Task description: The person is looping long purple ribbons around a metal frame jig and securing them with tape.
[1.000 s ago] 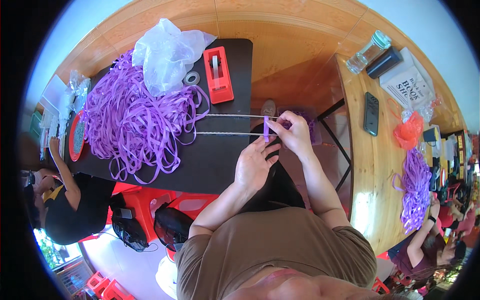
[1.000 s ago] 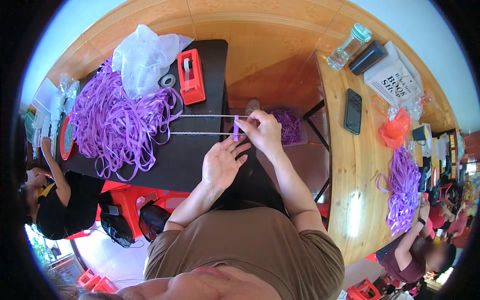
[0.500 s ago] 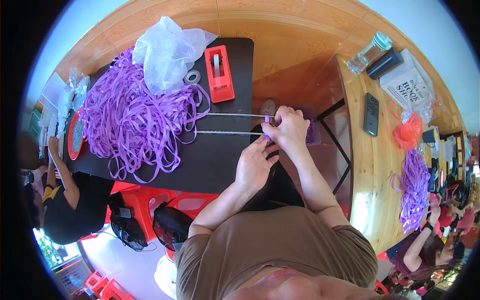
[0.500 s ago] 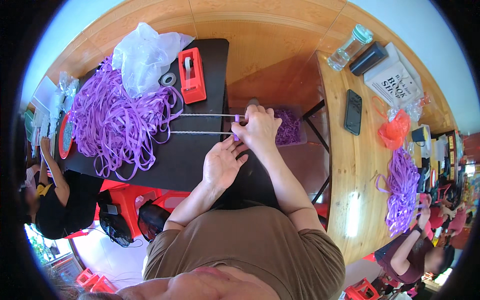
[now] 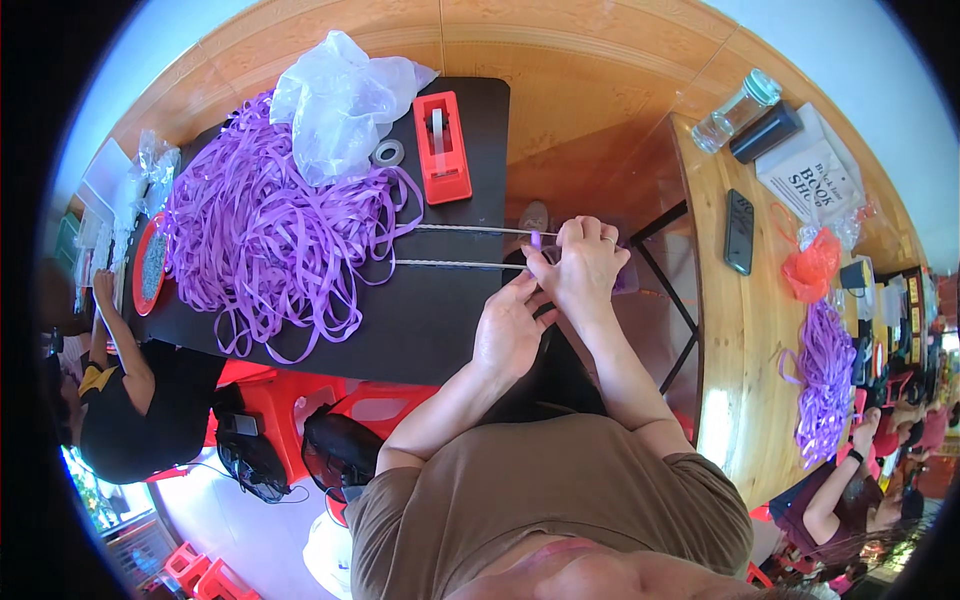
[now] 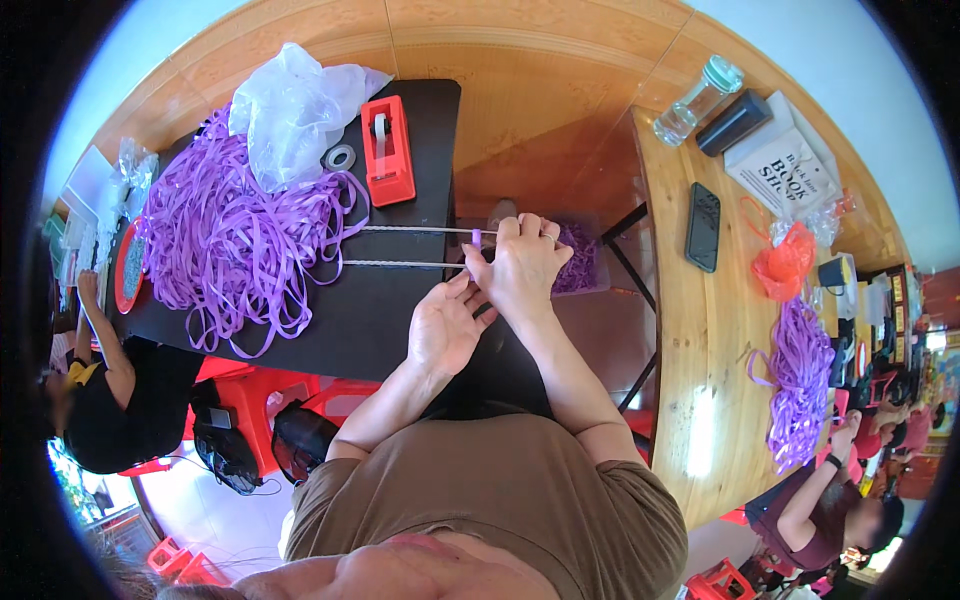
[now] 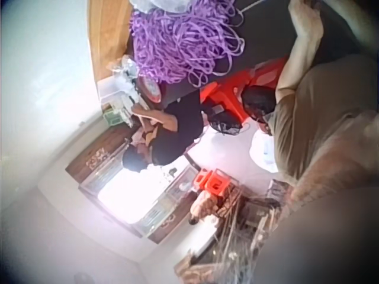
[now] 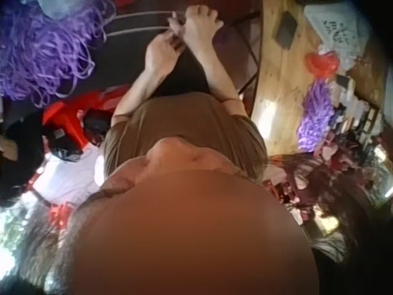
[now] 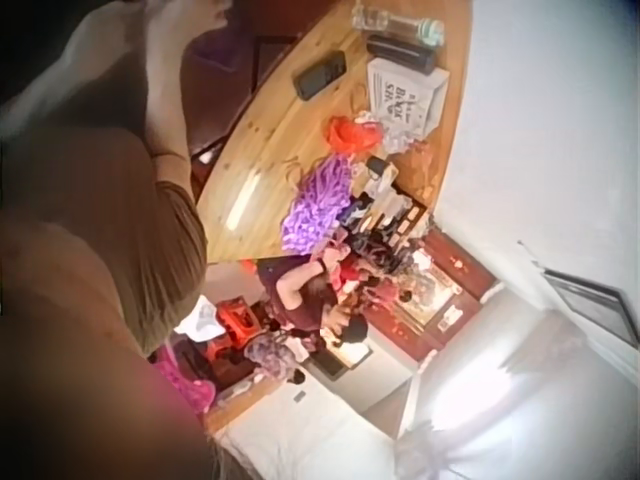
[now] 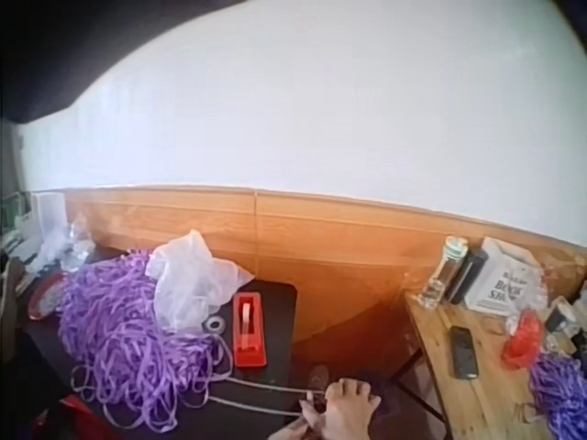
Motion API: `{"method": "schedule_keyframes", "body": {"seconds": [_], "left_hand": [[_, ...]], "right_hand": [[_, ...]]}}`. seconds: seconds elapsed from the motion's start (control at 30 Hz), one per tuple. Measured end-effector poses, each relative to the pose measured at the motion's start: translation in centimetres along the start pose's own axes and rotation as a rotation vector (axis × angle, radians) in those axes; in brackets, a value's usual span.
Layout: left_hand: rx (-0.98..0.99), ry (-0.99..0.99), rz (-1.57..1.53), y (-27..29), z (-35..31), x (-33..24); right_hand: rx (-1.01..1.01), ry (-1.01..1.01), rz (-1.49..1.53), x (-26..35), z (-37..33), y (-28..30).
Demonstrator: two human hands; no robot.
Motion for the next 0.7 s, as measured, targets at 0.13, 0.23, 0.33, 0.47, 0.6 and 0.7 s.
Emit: {"method": "schedule_keyframes", "body": {"seconds": [0.13, 0.23, 0.33, 0.47, 0.6, 0.7], "left_hand": [[0.014, 0.019, -0.002, -0.1, 0.0, 0.1], [-0.006, 0.029, 0.009, -0.2, -0.1, -0.1], [-0.011, 0.023, -0.004, -0.1, -0.1, 0.0], [-0.017, 0.027, -0.011, -0.2, -0.1, 0.0], [-0.011, 0.021, 0.006, 0.2, 0.0, 0.1], [-0.022, 0.024, 0.006, 0.4, 0.0, 0.2]], "right_hand": [[0.107, -0.091, 0.068, -1.3, 0.4, -0.8], [0.210, -0.161, 0.165, -2.0, 0.7, -1.5], [0.235, -0.190, 0.217, -2.4, 0.7, -1.9], [0.280, -0.297, 0.346, -3.8, 0.4, -3.2], [0.398, -0.404, 0.489, -5.0, 0.3, -4.8], [0.467, -0.436, 0.908, -4.9, 0.0, -6.0]]}}
Point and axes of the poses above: each hand's wrist, its own z-axis towards the middle knuckle, its own y-axis out of the back of the hand, x = y × z, the point moved 9 cm from there along z, towards the middle knuckle, and after that the axes turned 13 degrees about z, right-handed, at the moved point
